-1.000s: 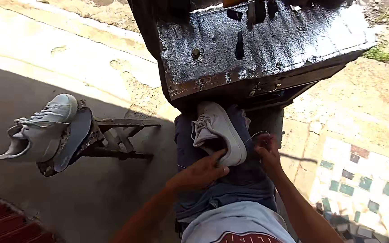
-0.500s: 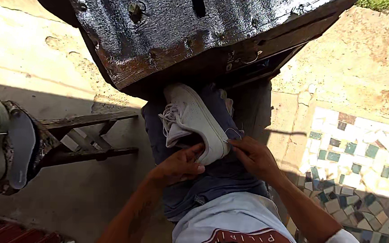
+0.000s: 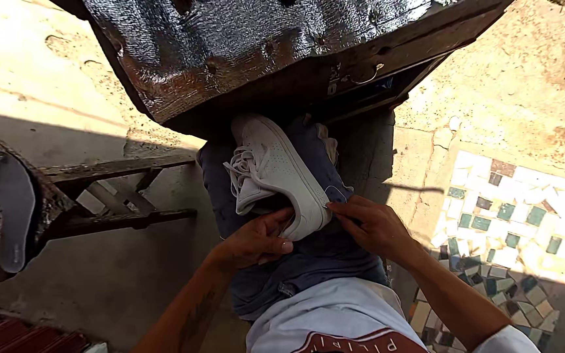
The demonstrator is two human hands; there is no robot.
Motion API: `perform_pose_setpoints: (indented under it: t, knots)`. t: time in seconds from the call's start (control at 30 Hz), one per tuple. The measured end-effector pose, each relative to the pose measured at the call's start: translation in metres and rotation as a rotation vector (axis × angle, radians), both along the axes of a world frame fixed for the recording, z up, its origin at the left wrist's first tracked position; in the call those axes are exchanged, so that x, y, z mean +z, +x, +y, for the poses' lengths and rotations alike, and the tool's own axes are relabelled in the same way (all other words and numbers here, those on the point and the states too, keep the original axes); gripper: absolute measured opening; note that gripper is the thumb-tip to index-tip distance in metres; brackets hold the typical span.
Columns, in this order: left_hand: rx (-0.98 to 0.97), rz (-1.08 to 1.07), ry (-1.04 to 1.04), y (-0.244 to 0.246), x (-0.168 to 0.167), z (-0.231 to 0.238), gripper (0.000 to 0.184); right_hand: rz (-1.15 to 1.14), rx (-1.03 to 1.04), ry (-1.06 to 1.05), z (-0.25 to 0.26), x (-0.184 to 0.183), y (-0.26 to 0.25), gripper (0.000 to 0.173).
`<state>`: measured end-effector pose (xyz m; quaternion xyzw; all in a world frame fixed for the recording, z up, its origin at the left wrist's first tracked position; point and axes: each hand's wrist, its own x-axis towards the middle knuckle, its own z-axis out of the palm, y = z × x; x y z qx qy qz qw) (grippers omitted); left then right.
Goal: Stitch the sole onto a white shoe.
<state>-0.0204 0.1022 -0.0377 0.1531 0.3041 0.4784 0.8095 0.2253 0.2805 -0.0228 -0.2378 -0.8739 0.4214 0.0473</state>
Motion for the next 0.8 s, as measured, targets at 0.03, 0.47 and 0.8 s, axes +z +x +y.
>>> perform_pose_setpoints:
  t: [0.03,0.47,0.8]
  knots:
    - [0.002,-0.005,0.002,0.000,-0.001,0.000,0.059,0.005,0.061,0.069,0.006,0.002,-0.002,0.029]
    - [-0.002,-0.065,0.073,0.002,-0.009,0.011,0.042,-0.142,0.615,0.231,0.062,0.028,-0.051,0.021]
    - [-0.016,-0.030,0.087,-0.003,-0.018,0.011,0.030,-0.213,0.565,0.175,0.030,0.013,-0.067,0.020]
